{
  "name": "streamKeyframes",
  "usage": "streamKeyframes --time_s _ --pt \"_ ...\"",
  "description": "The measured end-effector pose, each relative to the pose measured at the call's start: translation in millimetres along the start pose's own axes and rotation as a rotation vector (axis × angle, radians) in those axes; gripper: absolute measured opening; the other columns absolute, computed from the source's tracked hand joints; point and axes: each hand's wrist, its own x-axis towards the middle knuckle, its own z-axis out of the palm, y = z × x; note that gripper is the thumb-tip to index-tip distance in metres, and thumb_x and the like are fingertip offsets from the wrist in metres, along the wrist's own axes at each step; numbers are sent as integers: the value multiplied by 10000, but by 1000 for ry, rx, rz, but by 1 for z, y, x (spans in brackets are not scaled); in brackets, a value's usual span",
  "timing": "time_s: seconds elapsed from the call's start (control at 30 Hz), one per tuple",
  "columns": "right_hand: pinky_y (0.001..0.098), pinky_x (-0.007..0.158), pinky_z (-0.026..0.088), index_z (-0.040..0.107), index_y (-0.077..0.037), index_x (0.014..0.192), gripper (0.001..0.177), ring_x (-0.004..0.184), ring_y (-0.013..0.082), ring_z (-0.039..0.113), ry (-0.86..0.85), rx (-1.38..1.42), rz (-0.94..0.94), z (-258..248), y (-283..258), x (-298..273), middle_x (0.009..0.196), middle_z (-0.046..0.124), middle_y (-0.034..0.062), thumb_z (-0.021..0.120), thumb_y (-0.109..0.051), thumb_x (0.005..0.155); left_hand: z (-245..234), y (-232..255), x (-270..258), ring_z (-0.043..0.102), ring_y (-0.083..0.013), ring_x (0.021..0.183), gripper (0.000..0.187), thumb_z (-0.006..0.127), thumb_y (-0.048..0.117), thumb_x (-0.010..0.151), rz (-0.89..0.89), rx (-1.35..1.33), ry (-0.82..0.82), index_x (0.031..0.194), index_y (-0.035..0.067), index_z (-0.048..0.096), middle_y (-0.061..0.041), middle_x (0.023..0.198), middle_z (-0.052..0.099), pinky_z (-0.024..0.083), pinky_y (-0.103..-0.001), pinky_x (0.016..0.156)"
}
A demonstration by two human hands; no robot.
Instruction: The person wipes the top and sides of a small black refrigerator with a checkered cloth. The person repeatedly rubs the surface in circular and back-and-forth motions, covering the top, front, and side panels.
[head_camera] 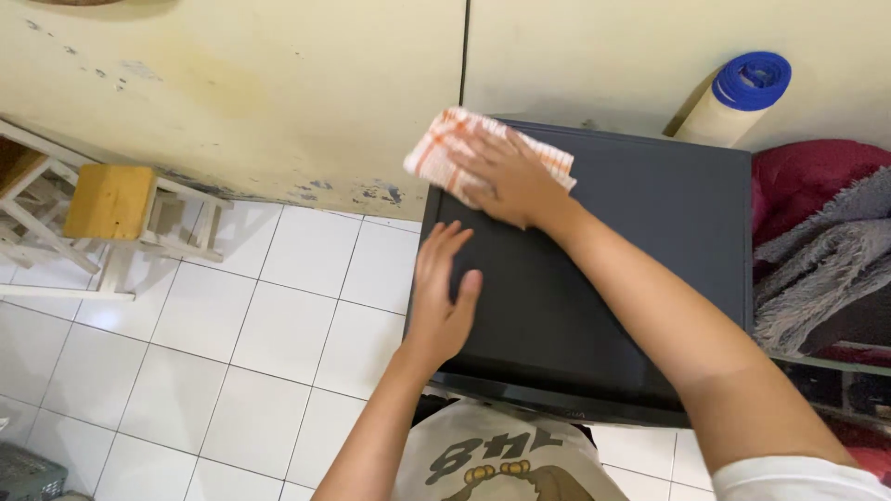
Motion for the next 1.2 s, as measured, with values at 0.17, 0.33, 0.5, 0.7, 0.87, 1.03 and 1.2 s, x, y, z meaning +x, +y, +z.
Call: streamKeyframes --time_s 0.17,0.33,0.5,0.7,0.87,1.03,1.2 --pt "594 1202 217 479 -315 1532 602 1511 296 343 69 -14 106 10 -4 9 1579 472 60 511 -517 966 19 -11 4 351 -481 1448 574 651 297 985 -49 153 -144 1445 -12 499 -280 1464 488 253 -585 1194" --pt "610 1202 199 435 -307 1564 608 1523 334 303 18 22 235 -10 7 -31 1618 408 86 485 -485 984 28 -15 4 299 -465 1482 743 739 368 903 -84 454 -310 1483 -5 460 -321 1555 367 209 -564 1218" --pt "594 1135 337 485 -198 1563 619 1455 364 425 167 -208 355 -29 62 -116 1572 477 168 576 -374 977 37 -20 2 244 -463 1506 918 692 609 869 -57 676 -382 1537 47 409 -312 1609 277 149 -578 1223" --pt "626 1197 154 403 -187 1608 620 1536 359 270 86 -111 764 -82 76 -237 1643 355 193 458 -450 1049 44 -16 7 216 -465 1513 934 708 617 830 -110 760 -405 1555 106 415 -308 1619 252 145 -602 1203" --pt "615 1176 254 437 -101 1576 632 1505 398 337 137 -247 792 -94 -24 -287 1626 376 237 513 -366 1008 64 -8 21 100 -459 1542 915 713 554 853 -127 699 -431 1547 41 411 -307 1654 161 48 -663 1179" --pt "585 1208 190 385 -178 1595 672 1548 354 251 81 -221 882 -102 -105 -323 1670 303 164 438 -475 994 92 7 40 114 -449 1546 856 777 423 840 19 616 -458 1515 13 447 -298 1652 198 64 -660 1186" --pt "545 1212 148 346 -241 1603 660 1582 310 147 47 -163 938 -103 -113 -330 1702 225 116 398 -514 1005 111 15 40 176 -433 1538 829 716 485 902 60 564 -542 1539 40 426 -289 1630 269 54 -681 1172"
